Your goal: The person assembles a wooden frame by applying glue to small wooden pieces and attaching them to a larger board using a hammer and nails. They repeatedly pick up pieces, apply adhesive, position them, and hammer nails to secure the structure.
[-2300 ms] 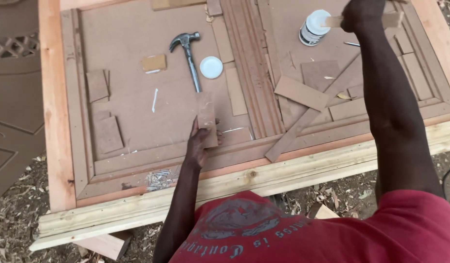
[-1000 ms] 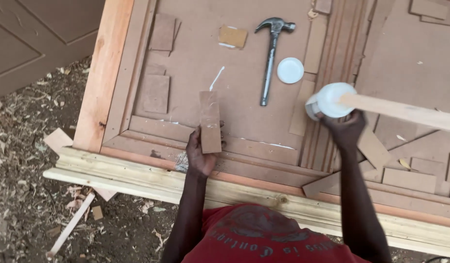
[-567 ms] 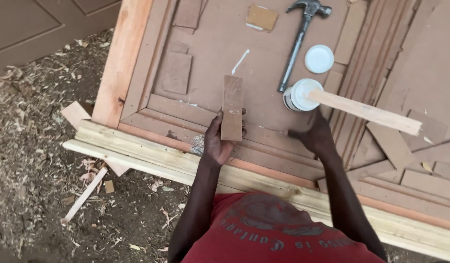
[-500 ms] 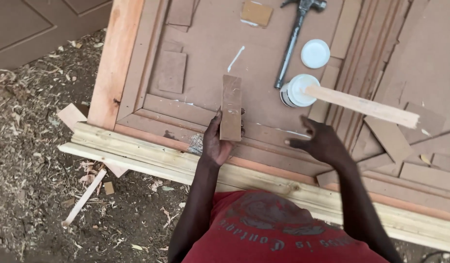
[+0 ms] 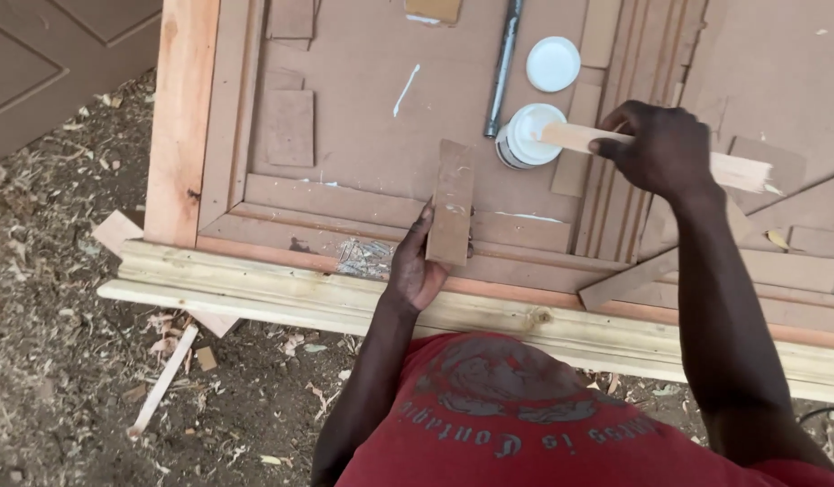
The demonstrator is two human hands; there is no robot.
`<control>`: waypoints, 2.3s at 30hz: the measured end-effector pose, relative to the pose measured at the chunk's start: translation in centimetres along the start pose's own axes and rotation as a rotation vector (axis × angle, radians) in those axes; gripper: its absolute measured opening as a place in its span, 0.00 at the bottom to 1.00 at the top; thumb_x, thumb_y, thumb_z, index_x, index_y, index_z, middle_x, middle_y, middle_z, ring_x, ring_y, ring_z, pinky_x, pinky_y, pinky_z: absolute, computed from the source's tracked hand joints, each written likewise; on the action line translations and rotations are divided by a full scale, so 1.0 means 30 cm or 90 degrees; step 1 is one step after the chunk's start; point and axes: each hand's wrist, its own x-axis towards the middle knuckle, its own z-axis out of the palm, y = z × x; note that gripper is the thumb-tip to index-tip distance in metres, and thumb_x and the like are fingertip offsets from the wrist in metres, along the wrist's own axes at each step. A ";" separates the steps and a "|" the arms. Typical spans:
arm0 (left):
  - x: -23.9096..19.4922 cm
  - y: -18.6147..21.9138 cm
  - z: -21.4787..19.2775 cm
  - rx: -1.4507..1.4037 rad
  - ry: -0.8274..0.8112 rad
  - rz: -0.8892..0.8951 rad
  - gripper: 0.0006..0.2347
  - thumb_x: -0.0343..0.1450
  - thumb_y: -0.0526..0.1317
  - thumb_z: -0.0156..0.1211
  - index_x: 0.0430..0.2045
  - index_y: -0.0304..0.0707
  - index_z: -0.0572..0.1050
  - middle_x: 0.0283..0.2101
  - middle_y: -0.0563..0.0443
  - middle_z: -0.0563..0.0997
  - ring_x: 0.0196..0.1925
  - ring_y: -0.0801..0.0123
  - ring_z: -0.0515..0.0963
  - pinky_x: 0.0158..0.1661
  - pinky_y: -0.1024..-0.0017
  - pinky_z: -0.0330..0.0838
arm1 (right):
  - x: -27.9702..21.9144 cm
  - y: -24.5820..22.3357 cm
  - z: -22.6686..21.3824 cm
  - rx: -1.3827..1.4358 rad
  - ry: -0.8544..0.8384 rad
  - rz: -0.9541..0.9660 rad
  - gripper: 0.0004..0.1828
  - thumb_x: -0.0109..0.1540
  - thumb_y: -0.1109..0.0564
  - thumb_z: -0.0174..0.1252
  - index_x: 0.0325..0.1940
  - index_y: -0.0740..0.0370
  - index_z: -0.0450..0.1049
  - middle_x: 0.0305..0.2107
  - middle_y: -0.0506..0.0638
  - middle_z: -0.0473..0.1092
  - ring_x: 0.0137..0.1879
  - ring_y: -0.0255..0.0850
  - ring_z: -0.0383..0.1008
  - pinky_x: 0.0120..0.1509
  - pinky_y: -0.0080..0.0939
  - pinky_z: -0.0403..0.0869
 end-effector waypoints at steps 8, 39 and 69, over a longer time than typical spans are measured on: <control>0.037 -0.043 0.050 -0.016 -0.049 -0.007 0.13 0.74 0.47 0.61 0.48 0.42 0.75 0.48 0.35 0.81 0.41 0.54 0.81 0.38 0.63 0.76 | -0.184 0.044 -0.010 0.396 -0.012 0.082 0.12 0.65 0.48 0.71 0.44 0.56 0.79 0.27 0.43 0.70 0.31 0.32 0.64 0.33 0.35 0.60; 0.143 0.017 0.105 0.001 0.064 -0.029 0.15 0.69 0.51 0.64 0.44 0.46 0.79 0.45 0.46 0.85 0.41 0.59 0.84 0.39 0.64 0.75 | -0.253 -0.225 0.264 0.522 0.405 -0.395 0.14 0.58 0.73 0.66 0.25 0.60 0.72 0.40 0.51 0.77 0.42 0.52 0.75 0.46 0.51 0.71; 0.079 0.213 -0.025 0.059 -0.032 0.088 0.24 0.69 0.49 0.60 0.63 0.50 0.72 0.53 0.35 0.82 0.46 0.46 0.82 0.44 0.60 0.75 | -0.190 -0.266 0.136 0.843 0.221 -0.006 0.17 0.66 0.66 0.68 0.57 0.74 0.74 0.34 0.61 0.75 0.38 0.41 0.75 0.39 0.37 0.81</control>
